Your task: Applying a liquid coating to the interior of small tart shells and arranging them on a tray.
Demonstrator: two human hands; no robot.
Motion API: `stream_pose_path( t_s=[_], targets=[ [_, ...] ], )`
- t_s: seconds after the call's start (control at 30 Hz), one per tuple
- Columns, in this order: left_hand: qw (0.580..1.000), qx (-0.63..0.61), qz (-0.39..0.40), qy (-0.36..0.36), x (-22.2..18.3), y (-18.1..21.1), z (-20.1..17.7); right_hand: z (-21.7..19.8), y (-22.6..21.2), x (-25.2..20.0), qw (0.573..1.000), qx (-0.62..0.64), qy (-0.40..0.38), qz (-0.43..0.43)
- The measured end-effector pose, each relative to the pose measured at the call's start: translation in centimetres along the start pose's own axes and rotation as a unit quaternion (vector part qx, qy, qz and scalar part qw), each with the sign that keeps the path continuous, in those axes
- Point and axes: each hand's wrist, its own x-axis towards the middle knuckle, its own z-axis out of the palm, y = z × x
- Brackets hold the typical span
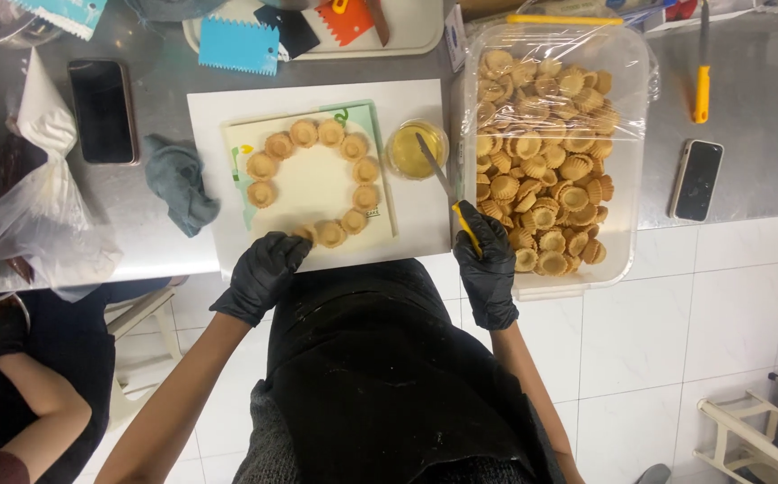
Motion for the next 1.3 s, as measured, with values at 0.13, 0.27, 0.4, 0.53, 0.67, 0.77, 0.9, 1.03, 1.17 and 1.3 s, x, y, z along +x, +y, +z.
stream_pose_path(
  t_s=[0.13, 0.27, 0.4, 0.53, 0.67, 0.77, 0.9, 1.03, 1.17, 1.3],
  targets=[
    [0.999, 0.015, -0.019, -0.021, -2.0, -0.9, 4.3, 0.3, 0.2, 0.2, 0.999, 0.029, -0.017, 0.017],
    [0.999, 0.032, -0.035, -0.021, -2.2, -1.2, 6.0, 0.3, 0.2, 0.1, 0.999, 0.031, -0.018, 0.013],
    [0.999, 0.018, -0.007, -0.044, -0.7, -1.0, 3.3, 0.2, 0.2, 0.1, 0.999, 0.023, -0.015, 0.019],
    [0.999, -0.014, 0.025, -0.044, 2.0, -0.2, -1.0, 0.2, 0.0, -0.1, 1.0, 0.001, 0.002, 0.006],
    [0.993, -0.036, 0.025, -0.108, 8.0, 3.2, -7.2, 0.8, 0.2, -0.5, 0.995, -0.065, 0.03, -0.063],
    [0.981, -0.165, 0.092, 0.053, 14.1, 8.5, -10.0, 1.6, 0.4, -1.0, 0.991, -0.088, 0.044, -0.085],
    [0.937, -0.255, 0.236, 0.028, 23.2, 17.4, -7.9, 5.0, 10.0, -3.2, 0.996, -0.065, 0.024, -0.062],
    [0.945, -0.165, 0.281, -0.026, 28.1, 23.3, 5.3, 9.9, 25.7, -6.1, 0.999, 0.009, -0.027, -0.015],
    [0.946, -0.005, 0.282, -0.16, 30.8, 25.0, 16.9, 11.3, 25.9, -5.9, 0.998, 0.037, -0.042, -0.008],
    [0.957, -0.064, 0.271, -0.079, 31.3, 23.9, 18.2, 9.3, 19.1, -4.4, 0.994, -0.066, 0.003, -0.082]
  ],
)
